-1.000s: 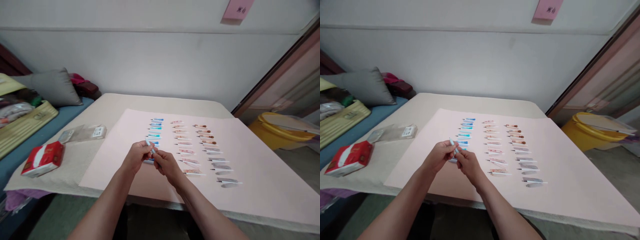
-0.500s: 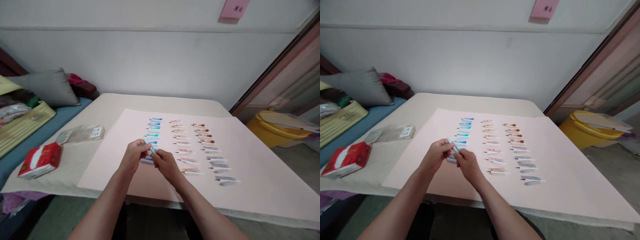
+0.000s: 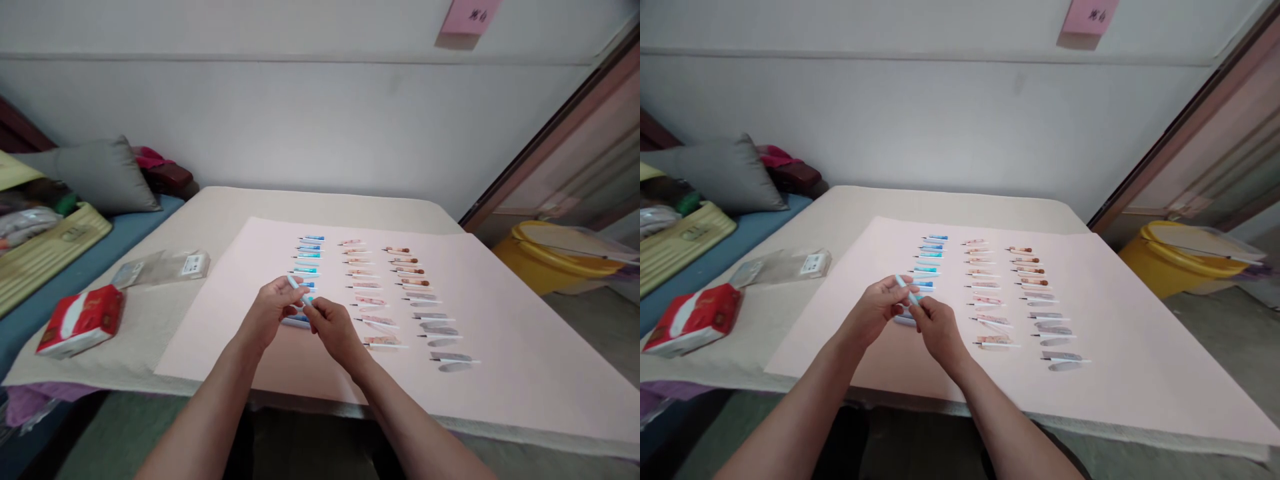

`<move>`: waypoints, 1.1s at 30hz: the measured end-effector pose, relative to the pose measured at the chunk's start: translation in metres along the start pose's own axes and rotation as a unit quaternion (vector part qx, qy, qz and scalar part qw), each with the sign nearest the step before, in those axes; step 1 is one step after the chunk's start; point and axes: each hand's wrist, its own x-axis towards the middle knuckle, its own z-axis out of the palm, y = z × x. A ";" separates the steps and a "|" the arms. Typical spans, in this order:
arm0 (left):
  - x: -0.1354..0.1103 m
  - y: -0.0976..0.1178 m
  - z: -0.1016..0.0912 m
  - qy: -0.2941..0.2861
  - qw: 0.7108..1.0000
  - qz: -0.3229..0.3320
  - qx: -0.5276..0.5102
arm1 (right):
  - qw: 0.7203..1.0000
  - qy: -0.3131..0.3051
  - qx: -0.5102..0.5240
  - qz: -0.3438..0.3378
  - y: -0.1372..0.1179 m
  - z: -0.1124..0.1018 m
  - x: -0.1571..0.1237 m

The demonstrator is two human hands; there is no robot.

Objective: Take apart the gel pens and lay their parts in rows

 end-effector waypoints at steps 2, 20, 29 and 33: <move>0.000 0.001 0.000 -0.020 1.000 -0.013 -0.017 | 1.000 -0.006 -0.003 0.001 -0.001 0.000 -0.001; 0.009 0.004 -0.019 0.169 0.980 0.016 -0.107 | 0.999 -0.039 -0.029 0.009 0.002 0.001 -0.001; 0.017 0.009 -0.041 0.251 0.950 0.018 -0.184 | 0.993 -0.027 0.086 0.075 0.002 -0.003 0.004; 0.013 0.002 -0.027 0.208 0.966 -0.001 -0.153 | 0.976 0.002 0.187 0.115 -0.001 -0.002 0.005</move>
